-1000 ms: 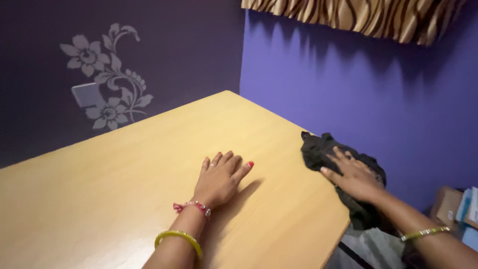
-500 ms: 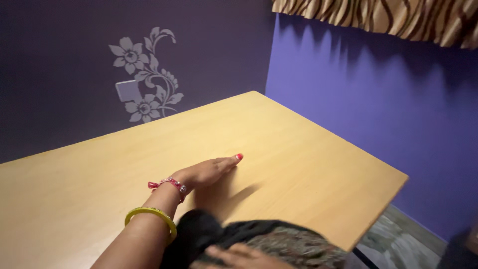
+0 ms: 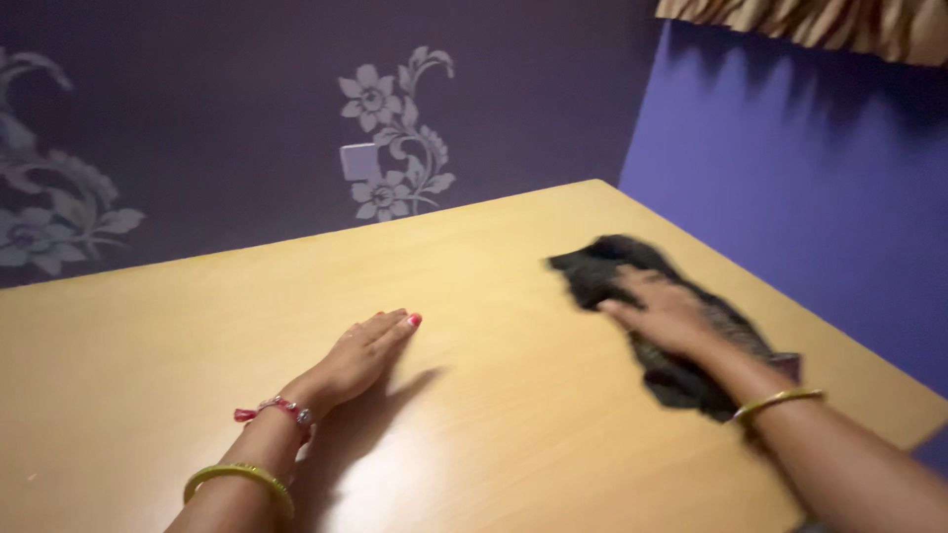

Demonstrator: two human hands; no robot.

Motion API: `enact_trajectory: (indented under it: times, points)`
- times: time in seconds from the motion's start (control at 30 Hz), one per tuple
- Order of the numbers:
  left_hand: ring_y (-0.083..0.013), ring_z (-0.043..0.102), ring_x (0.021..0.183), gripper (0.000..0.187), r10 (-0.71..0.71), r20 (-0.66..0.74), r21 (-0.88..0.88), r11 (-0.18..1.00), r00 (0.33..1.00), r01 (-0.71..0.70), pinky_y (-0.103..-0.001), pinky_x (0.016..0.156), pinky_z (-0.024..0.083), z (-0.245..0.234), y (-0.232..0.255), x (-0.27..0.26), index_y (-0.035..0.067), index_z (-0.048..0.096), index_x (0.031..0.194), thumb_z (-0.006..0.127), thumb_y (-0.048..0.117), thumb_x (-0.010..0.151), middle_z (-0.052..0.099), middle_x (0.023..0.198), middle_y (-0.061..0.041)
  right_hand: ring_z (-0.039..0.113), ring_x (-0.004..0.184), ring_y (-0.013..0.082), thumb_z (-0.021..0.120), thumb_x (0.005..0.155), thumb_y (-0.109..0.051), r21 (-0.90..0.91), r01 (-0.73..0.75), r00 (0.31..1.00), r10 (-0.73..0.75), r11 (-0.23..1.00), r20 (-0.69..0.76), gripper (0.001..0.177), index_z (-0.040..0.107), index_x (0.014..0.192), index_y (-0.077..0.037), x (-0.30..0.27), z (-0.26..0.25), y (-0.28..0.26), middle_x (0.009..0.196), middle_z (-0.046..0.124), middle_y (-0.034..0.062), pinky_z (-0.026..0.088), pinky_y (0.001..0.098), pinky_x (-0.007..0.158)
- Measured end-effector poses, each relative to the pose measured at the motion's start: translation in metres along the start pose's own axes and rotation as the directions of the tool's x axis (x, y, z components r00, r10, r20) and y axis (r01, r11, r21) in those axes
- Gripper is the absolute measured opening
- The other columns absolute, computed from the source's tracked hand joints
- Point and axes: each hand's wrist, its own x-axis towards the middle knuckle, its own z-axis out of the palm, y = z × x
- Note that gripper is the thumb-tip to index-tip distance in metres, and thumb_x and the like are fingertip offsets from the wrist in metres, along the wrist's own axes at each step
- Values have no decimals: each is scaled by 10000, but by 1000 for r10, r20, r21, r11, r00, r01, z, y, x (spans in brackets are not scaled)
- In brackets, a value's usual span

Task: The person wipes the surface of a light-colored wooden table using a dark patterned cloth. They move the cloth across the table in various directions, covering the entire surface area.

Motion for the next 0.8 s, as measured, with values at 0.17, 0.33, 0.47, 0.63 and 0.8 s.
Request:
enact_trajectory:
  times: [0.17,0.33,0.47,0.63,0.8]
  points:
    - [-183,80,1596,715,34,-71,168,986,997,-21,-436,1277,22,-26,-40,-27,238,470,1520,270,643,966,265,1686,14,216,1518,421,471,896,-705,-135,-301,949,310,944,50,785,264,1595,-415,38,4,43,1682,249,60,232,544,1212]
    - [-191,125,1586,727,-12,-146,188,981,989,40,-429,1275,44,-46,-71,-58,245,485,1511,281,665,954,291,1679,17,227,1529,423,433,925,-686,-130,13,986,9,991,168,694,286,1574,-491,30,21,-42,1690,223,117,287,541,1194]
    - [-199,140,1589,730,-35,-195,157,985,980,67,-428,1274,49,-57,-89,-81,220,492,1509,288,658,962,322,1667,1,190,1552,371,460,932,-661,-10,245,938,-234,970,257,666,324,1560,-487,-1,36,-164,1695,197,96,239,541,1211]
    - [-206,189,1579,737,-74,-284,92,990,956,104,-403,1271,90,-64,-109,-106,182,457,1527,324,653,975,380,1641,-21,91,1558,371,470,948,-619,170,444,805,-475,880,356,633,366,1547,-445,-40,29,-295,1700,130,87,120,536,1231]
    - [-205,237,1571,704,-112,-377,48,989,920,140,-382,1271,145,-77,-137,-147,208,542,1494,337,633,971,415,1630,-20,117,1562,391,545,965,-514,379,661,562,-762,647,321,596,426,1538,-400,-99,12,-358,1699,189,117,105,542,1234]
